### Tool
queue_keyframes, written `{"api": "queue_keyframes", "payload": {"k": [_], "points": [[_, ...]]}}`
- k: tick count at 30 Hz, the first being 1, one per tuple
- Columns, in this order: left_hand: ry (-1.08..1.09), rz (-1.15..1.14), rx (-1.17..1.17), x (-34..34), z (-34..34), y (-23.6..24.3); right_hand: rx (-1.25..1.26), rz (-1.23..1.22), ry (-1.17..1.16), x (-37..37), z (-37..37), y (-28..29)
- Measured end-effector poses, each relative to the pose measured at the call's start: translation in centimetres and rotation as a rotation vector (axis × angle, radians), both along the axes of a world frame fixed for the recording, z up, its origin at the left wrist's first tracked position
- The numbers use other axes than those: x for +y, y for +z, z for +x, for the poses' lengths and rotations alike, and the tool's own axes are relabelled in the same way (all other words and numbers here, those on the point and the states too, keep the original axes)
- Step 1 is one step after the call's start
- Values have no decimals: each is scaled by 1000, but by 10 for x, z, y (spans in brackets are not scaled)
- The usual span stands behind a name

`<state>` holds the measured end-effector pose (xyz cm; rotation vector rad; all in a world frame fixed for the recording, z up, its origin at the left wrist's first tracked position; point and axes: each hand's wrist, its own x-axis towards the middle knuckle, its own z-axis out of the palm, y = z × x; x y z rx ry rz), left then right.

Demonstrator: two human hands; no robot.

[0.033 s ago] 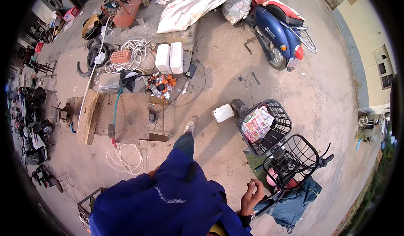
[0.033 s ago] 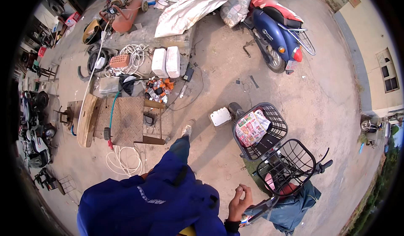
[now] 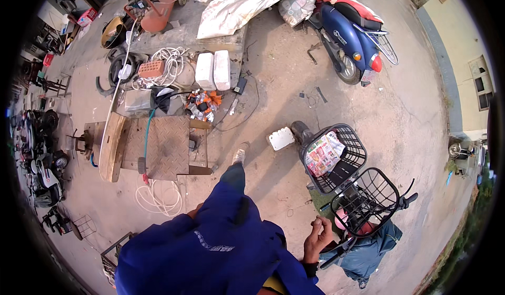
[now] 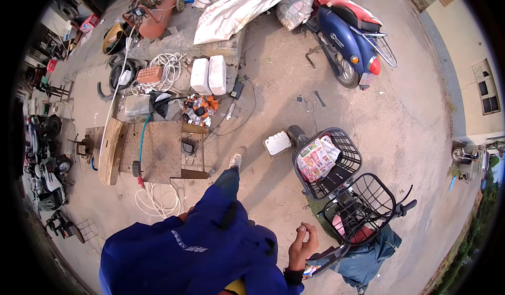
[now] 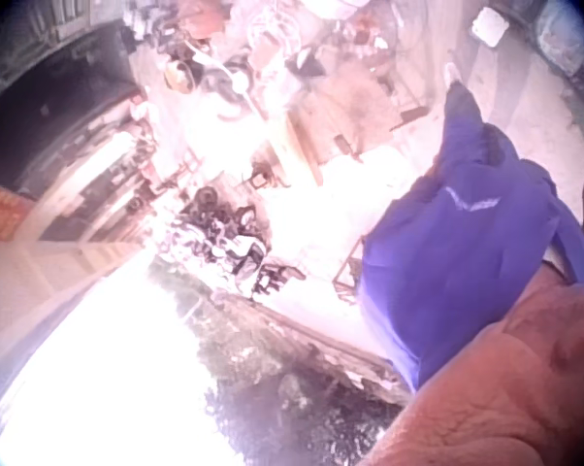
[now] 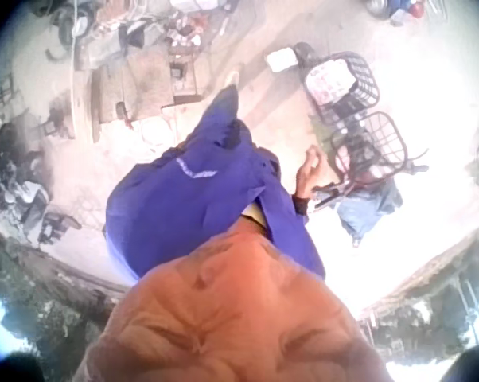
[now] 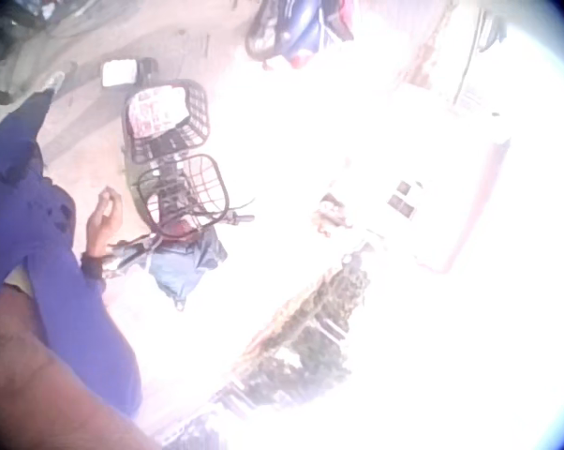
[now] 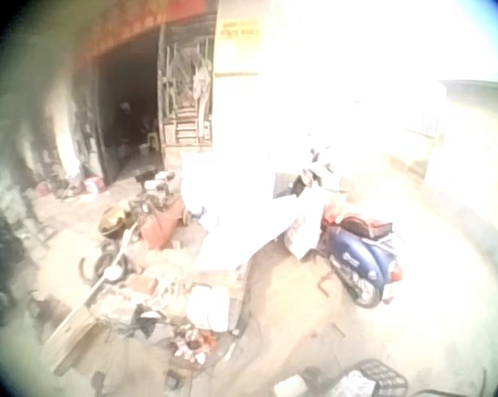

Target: The person repairs the front electrical components of a scooter using a screwdriver and pliers. They remove a plastic cover, adjust internal wiring, and reassemble the handlebar area. The person also briefly handles a white styrofoam block and a pink helmet during the process.

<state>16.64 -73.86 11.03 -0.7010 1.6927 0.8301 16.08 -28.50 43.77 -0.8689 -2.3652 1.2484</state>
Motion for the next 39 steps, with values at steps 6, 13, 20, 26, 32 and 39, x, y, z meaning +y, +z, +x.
{"api": "queue_keyframes", "payload": {"k": [6,13,20,26,32,39], "points": [[34,-2,-34,-18,-79,40,161,218,471,-9,-192,45],[71,-22,-51,-20,-171,61,101,158,471,5,-289,42],[74,-33,-8,15,-306,53,-26,-23,470,39,-396,9],[65,-84,63,57,-448,60,13,88,589,108,-536,-26],[18,-44,181,133,-611,58,-128,135,561,205,-650,-25],[-50,4,224,204,-764,62,-264,57,569,259,-763,-47]]}}
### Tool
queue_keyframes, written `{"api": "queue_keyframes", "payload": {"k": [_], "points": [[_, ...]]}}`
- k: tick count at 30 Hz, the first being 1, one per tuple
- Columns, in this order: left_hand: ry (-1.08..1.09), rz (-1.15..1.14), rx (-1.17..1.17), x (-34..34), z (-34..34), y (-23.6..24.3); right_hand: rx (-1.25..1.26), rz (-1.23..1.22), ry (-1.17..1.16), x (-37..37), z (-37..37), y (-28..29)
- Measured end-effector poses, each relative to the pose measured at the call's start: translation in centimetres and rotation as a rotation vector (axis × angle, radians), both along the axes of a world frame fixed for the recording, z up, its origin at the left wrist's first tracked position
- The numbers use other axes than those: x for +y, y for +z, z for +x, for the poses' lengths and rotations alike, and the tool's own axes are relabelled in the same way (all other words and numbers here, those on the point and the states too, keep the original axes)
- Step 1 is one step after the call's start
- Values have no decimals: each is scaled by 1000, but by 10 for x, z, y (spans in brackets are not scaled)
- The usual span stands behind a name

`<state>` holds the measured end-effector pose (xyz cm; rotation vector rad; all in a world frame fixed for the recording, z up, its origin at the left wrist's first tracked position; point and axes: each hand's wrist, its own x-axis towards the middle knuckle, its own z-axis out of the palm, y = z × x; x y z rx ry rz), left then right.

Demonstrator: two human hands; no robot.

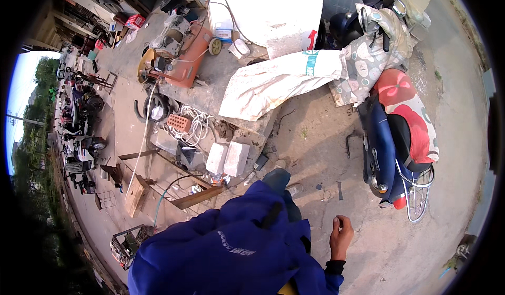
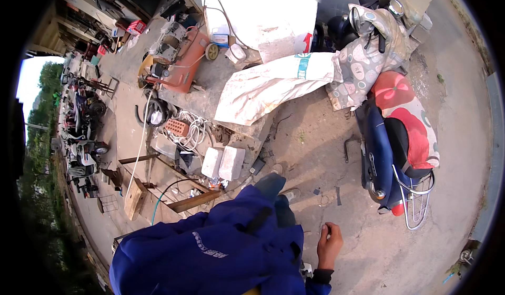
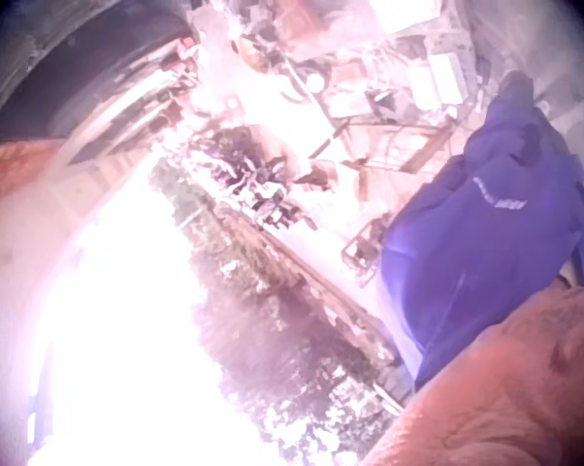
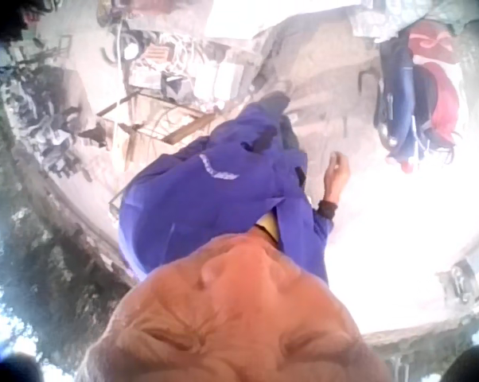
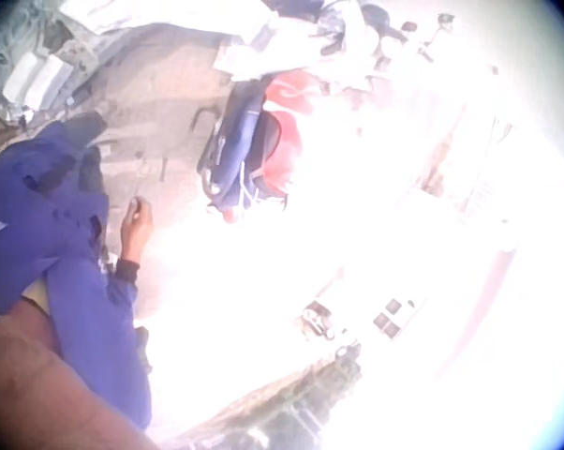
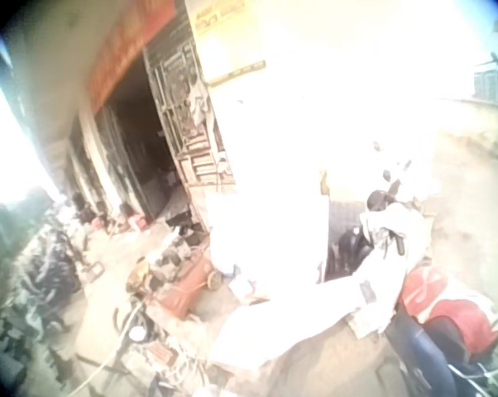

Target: The person repairs the front electrical components of a scooter using a screwdriver and pliers. They remove a plastic cover, adjust internal wiring, and reassemble the handlebar area. The person also briefly handles a white styrofoam block and a pink helmet during the process.

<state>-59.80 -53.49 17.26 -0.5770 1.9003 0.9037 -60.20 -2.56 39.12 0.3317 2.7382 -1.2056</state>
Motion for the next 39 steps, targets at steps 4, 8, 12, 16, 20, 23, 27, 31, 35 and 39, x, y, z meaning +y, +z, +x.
{"api": "queue_keyframes", "payload": {"k": [4,8,12,16,20,23,27,31,35,39], "points": [[-255,38,-109,22,-59,-33,-160,-44,-70,-8,-30,-46],[-589,109,-232,36,-111,-79,-372,-156,-266,-35,-28,-107],[278,153,-331,73,-195,-160,-645,-294,-404,-78,22,-184],[304,88,-211,95,-265,-256,-855,-322,-325,-130,61,-254],[-446,-133,46,90,-294,-356,-902,-244,-250,-170,68,-305],[-568,-260,51,81,-307,-431,-880,-220,-267,-191,63,-330],[-686,-414,20,47,-307,-567,-875,-152,-198,-190,47,-352],[-327,-276,-99,70,-357,-618,-764,-84,-274,-192,61,-365],[-187,-305,-147,42,-353,-650,-696,-179,-293,-174,75,-367],[-10,-185,292,108,-298,-576,-781,-177,-379,-190,69,-363]]}}
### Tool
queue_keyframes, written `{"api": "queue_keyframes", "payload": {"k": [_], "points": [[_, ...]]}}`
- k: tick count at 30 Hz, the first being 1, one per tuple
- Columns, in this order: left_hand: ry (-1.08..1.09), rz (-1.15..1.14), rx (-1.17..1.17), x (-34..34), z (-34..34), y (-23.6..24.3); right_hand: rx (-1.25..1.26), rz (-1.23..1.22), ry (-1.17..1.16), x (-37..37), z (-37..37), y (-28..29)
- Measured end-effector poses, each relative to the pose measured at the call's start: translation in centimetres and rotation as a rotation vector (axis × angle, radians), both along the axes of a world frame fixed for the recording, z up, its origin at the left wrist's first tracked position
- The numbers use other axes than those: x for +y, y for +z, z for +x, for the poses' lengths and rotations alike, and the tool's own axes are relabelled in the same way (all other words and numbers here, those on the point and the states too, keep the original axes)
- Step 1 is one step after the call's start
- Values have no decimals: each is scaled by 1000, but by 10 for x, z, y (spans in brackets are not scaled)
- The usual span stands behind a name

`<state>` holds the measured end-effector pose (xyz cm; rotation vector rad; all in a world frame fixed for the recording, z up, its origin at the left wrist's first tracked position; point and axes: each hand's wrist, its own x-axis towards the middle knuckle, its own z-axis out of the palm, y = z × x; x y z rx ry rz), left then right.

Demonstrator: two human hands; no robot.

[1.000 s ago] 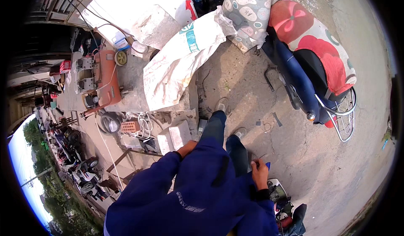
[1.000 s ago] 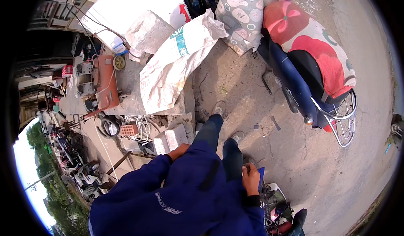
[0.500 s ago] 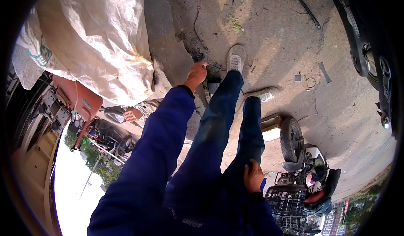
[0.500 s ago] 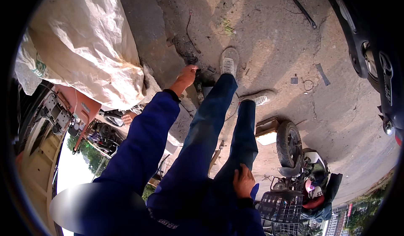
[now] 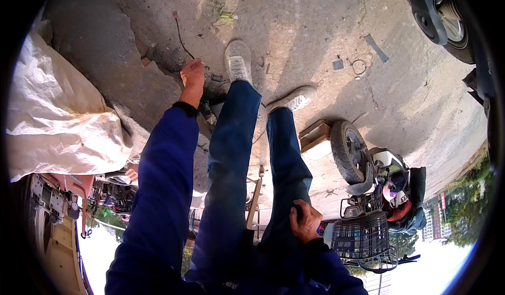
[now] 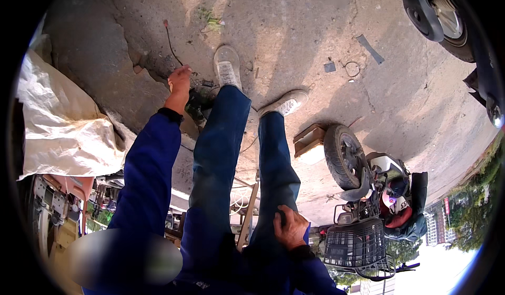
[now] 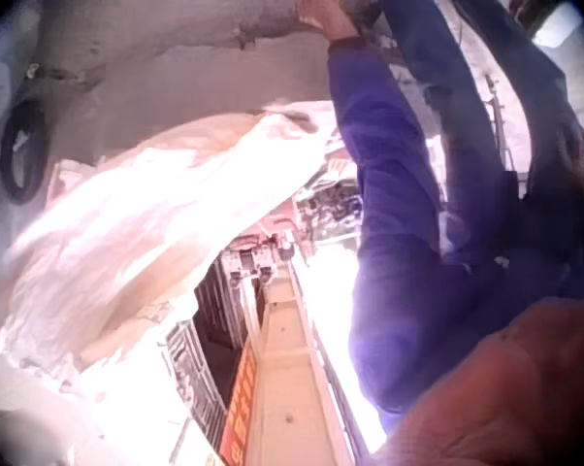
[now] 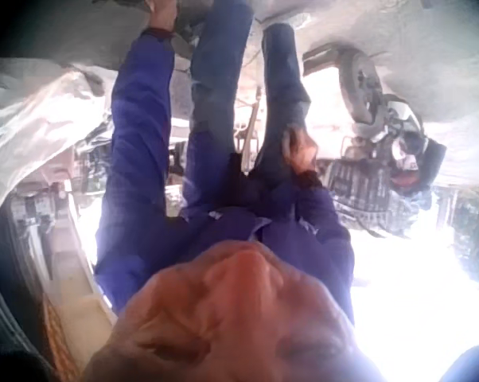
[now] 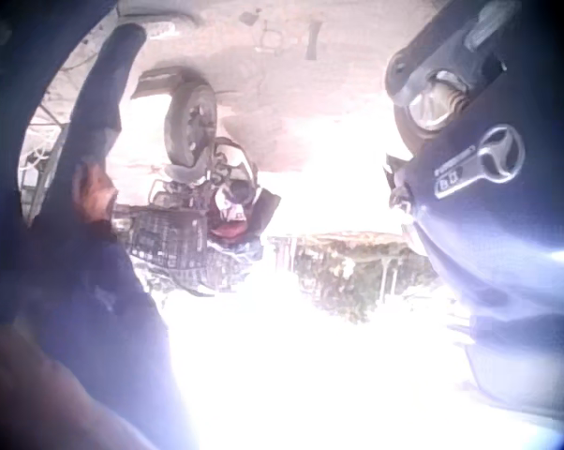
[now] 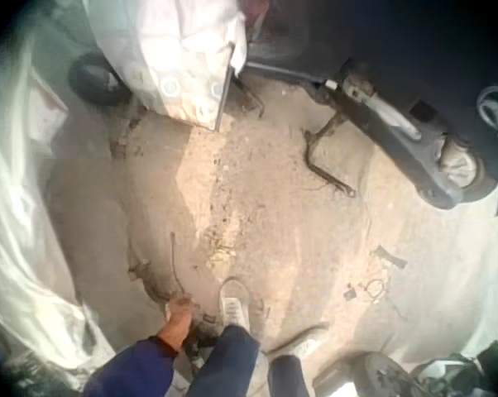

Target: The person repairs the front electrical components of a scooter using a screwdriver and pliers. They remove a plastic cover, adjust internal wiring, and reassemble the handlebar area. The person also briefly handles a white styrofoam block and a pink helmet during the process.

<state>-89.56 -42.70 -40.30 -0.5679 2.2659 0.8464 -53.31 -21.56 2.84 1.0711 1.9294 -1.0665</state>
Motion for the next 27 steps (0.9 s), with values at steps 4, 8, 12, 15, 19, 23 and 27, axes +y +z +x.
{"api": "queue_keyframes", "payload": {"k": [4,8,12,15,19,23,27], "points": [[251,195,-141,39,39,122,30,56,20,1,2,8],[317,340,-228,62,67,253,-132,38,72,-12,10,16],[426,525,-368,42,90,373,-120,37,123,-10,18,42],[467,551,-473,23,105,450,-47,-29,-42,13,34,58],[638,612,-552,-12,117,537,-28,-88,-372,51,50,96],[766,790,-539,-40,135,589,-36,-233,-700,87,105,84],[906,883,-339,-64,120,642,17,-214,-764,119,131,92]]}}
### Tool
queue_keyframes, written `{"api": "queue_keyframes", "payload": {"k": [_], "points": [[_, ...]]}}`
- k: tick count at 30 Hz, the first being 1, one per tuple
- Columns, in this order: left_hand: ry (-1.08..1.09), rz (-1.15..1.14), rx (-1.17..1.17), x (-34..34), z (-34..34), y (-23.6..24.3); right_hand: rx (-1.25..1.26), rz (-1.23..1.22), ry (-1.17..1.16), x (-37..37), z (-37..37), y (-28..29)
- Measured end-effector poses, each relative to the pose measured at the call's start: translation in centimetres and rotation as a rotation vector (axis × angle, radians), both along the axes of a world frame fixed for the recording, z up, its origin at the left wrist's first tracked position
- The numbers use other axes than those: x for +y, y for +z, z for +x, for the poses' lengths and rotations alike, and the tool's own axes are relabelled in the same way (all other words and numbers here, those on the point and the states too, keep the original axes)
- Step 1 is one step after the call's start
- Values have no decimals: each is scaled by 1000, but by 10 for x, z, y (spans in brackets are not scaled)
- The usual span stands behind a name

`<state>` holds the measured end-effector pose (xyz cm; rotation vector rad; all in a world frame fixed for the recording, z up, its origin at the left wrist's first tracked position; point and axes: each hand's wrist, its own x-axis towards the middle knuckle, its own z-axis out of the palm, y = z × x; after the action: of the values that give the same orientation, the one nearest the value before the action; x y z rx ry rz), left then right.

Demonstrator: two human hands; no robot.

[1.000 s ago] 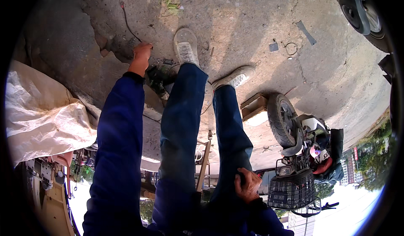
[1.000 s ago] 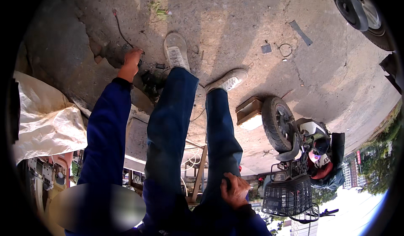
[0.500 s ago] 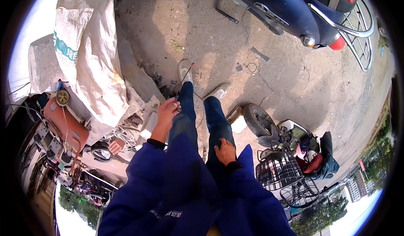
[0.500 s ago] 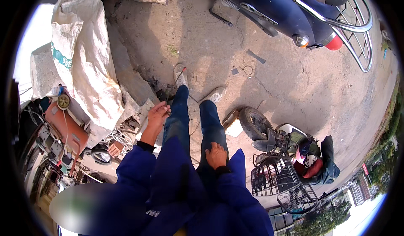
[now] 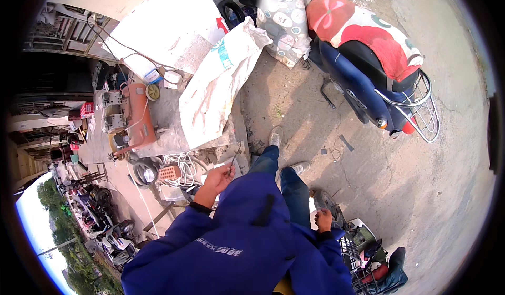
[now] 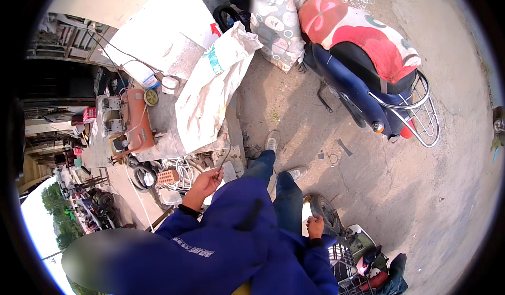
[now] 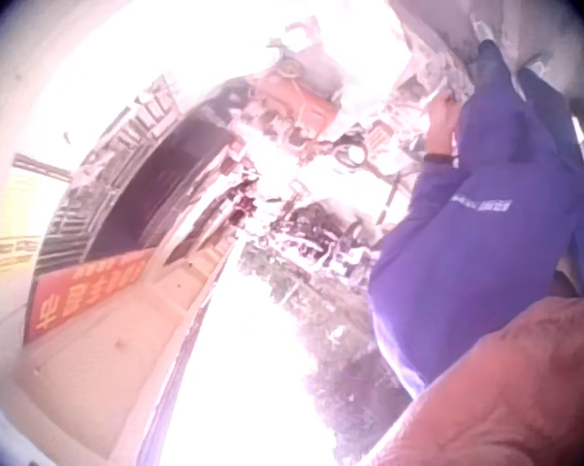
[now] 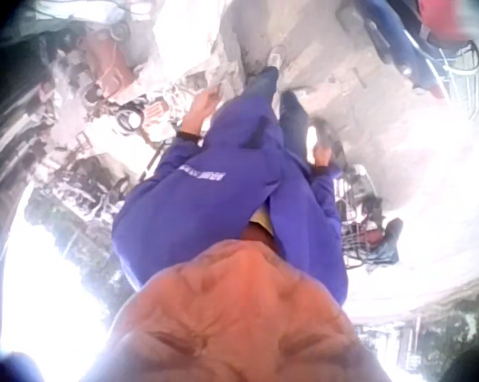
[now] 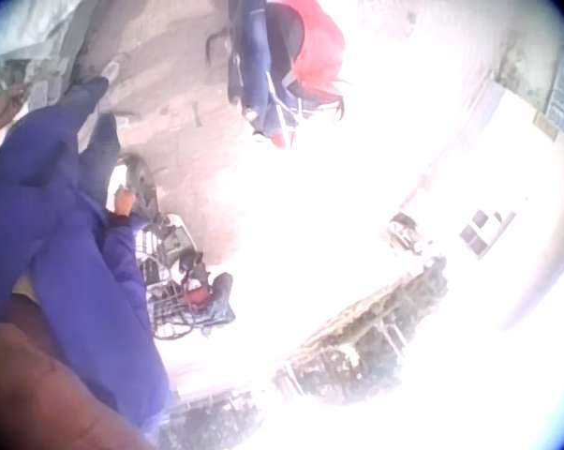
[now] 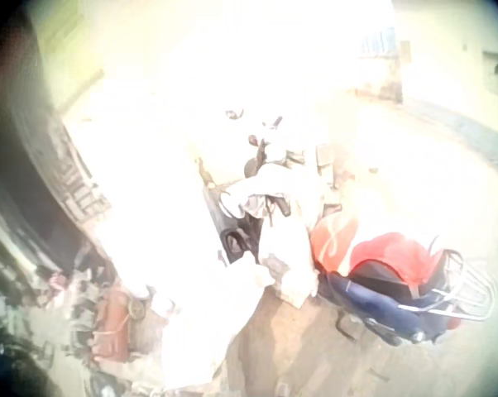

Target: The person repairs the front electrical components of a scooter using a screwdriver and pliers. They remove a plastic cover, adjust internal wiring, and reassemble the handlebar area. The person also briefly handles a white styrofoam block and a pink helmet during the process.

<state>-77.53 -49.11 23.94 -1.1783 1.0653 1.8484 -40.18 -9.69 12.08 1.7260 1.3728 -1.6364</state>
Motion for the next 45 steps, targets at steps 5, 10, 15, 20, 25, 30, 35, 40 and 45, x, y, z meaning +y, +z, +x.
{"api": "queue_keyframes", "payload": {"k": [5,10,15,20,25,30,35,40,45], "points": [[461,-7,584,-149,-141,78,136,37,-39,23,9,19],[489,-158,1050,-152,-220,208,150,78,-20,27,20,33],[-3,-244,850,-18,-196,87,212,354,-105,2,83,13],[-1014,-715,693,50,33,-94,158,382,146,17,145,-41],[-1628,-586,1052,41,77,-160,59,392,219,-6,155,-12],[-1921,-801,1612,-45,22,-159,10,433,183,-40,156,4],[-1760,-516,579,52,8,-136,178,684,90,-12,166,-40],[-1890,-510,540,210,-51,-107,139,562,-149,-48,152,-52],[-2128,-436,689,378,-76,-95,-132,332,-481,-42,134,-13]]}}
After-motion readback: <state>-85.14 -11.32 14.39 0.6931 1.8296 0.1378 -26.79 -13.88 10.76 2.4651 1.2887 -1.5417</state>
